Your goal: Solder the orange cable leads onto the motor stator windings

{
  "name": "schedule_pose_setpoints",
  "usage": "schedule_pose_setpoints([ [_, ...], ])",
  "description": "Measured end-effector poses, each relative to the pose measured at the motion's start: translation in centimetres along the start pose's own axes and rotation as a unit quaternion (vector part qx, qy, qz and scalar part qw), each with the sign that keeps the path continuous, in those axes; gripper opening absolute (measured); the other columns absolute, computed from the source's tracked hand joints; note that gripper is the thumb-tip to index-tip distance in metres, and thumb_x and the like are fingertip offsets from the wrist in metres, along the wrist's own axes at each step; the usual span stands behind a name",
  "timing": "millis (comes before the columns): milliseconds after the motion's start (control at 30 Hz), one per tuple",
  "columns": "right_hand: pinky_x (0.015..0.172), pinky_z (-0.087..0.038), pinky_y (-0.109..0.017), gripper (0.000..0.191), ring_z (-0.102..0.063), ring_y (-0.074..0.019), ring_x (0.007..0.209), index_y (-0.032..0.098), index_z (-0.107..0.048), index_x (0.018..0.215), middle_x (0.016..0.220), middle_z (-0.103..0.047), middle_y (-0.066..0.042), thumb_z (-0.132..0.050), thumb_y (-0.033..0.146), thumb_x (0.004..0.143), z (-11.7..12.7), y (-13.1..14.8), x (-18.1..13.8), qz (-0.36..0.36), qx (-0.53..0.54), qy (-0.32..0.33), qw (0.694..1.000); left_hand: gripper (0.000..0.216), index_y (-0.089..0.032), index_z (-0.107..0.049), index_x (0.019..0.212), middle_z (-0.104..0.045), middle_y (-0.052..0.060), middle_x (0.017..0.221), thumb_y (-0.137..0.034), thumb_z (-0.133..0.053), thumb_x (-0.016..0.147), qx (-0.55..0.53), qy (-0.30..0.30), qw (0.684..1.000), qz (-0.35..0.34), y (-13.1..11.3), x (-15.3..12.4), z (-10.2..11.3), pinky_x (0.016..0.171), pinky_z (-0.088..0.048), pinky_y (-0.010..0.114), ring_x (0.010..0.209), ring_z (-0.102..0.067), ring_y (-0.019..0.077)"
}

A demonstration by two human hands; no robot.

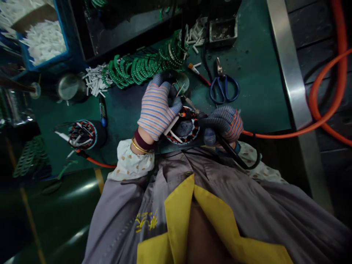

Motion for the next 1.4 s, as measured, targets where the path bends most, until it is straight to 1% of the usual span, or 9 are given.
schedule_pose_setpoints([
  [133,0.071,-0.053,-0.038,0.057,-0.067,-0.0212,0.074,0.034,-0.087,0.102,0.078,-0.069,-0.001,-0.048,0.067,0.128,0.2,0.1,0.7,-0.019,0.018,0.015,1.000,0.033,-0.040,-0.074,0.108,-0.078,0.011,0.140,-0.058,-0.093,0.088,-0.012,-0.006,1.000,0.011,0.4,0.3,-0.2,0.127,-0.052,0.078,0.141,-0.058,0.0495],
  [467,0.070,-0.050,-0.038,0.047,-0.066,-0.0203,0.075,0.031,-0.084,0.104,0.078,-0.065,-0.001,-0.051,0.055,0.128,0.4,0.4,1.0,-0.037,0.047,-0.024,0.998,0.037,-0.038,-0.070,0.106,-0.074,0.012,0.128,-0.068,-0.091,0.099,0.014,0.002,1.000,-0.001,0.1,-0.3,0.7,0.119,-0.056,0.074,0.133,-0.062,0.0454],
  [567,0.081,-0.057,-0.044,0.054,-0.071,-0.0263,0.092,0.028,-0.090,0.115,0.093,-0.074,-0.009,-0.047,0.059,0.127,-1.4,-1.1,1.8,-0.118,-0.041,0.076,0.989,0.035,-0.037,-0.070,0.106,-0.074,0.011,0.129,-0.065,-0.090,0.102,0.023,0.006,1.000,0.008,-0.4,-0.4,1.0,0.118,-0.057,0.073,0.133,-0.064,0.0444],
  [667,0.101,-0.064,-0.055,0.045,-0.074,-0.0348,0.115,0.030,-0.090,0.145,0.123,-0.081,-0.014,-0.058,0.052,0.122,-4.0,-2.3,3.0,-0.174,-0.079,0.209,0.959,0.037,-0.036,-0.069,0.103,-0.074,0.011,0.126,-0.064,-0.092,0.102,0.039,-0.003,0.999,0.012,-1.4,-0.4,1.2,0.112,-0.061,0.071,0.128,-0.067,0.0429],
  [867,0.113,-0.065,-0.062,0.036,-0.073,-0.0378,0.126,0.037,-0.090,0.149,0.135,-0.081,-0.012,-0.074,0.038,0.117,-5.5,-2.6,4.2,-0.203,-0.060,0.264,0.941,0.030,-0.035,-0.070,0.104,-0.076,0.010,0.120,-0.062,-0.081,0.112,0.044,-0.003,0.999,0.015,-3.5,0.0,2.0,0.105,-0.064,0.069,0.115,-0.071,0.0382],
  [933,0.110,-0.063,-0.060,0.034,-0.072,-0.0373,0.122,0.037,-0.091,0.145,0.128,-0.081,-0.012,-0.071,0.044,0.118,-5.1,-2.5,3.6,-0.197,-0.045,0.224,0.953,0.028,-0.035,-0.073,0.107,-0.078,0.010,0.121,-0.062,-0.078,0.114,0.045,-0.002,0.999,0.019,-3.5,0.1,2.1,0.108,-0.063,0.071,0.118,-0.073,0.0395],
  [1100,0.078,-0.047,-0.044,0.044,-0.062,-0.0256,0.084,0.034,-0.088,0.109,0.089,-0.067,-0.005,-0.054,0.059,0.124,-1.0,-0.9,1.6,-0.102,0.032,-0.034,0.994,0.032,-0.034,-0.072,0.112,-0.078,0.010,0.128,-0.064,-0.078,0.119,0.071,-0.017,0.996,0.048,-3.6,-0.3,1.5,0.117,-0.066,0.066,0.127,-0.076,0.0386],
  [1233,0.074,-0.043,-0.041,0.026,-0.059,-0.0230,0.080,0.034,-0.086,0.118,0.085,-0.063,-0.001,-0.062,0.043,0.121,-0.2,0.2,1.5,-0.054,0.117,-0.043,0.991,0.027,-0.033,-0.070,0.113,-0.077,0.010,0.130,-0.057,-0.082,0.120,0.098,-0.033,0.993,0.054,-4.1,-0.7,1.0,0.123,-0.067,0.061,0.135,-0.076,0.0386],
  [1400,0.075,-0.044,-0.039,0.031,-0.059,-0.0216,0.080,0.032,-0.083,0.113,0.085,-0.061,0.000,-0.056,0.046,0.123,-0.2,0.1,1.5,-0.038,0.101,-0.067,0.992,0.024,-0.033,-0.070,0.116,-0.076,0.010,0.129,-0.054,-0.082,0.118,0.108,-0.049,0.992,0.033,-4.0,-0.9,0.5,0.124,-0.066,0.063,0.136,-0.076,0.0409],
])
Point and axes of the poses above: each hand's wrist, its own x-axis towards the middle knuckle, its own z-axis out of the back of the hand, y = z × x, the point moved 7 cm from there along x, towards the middle knuckle
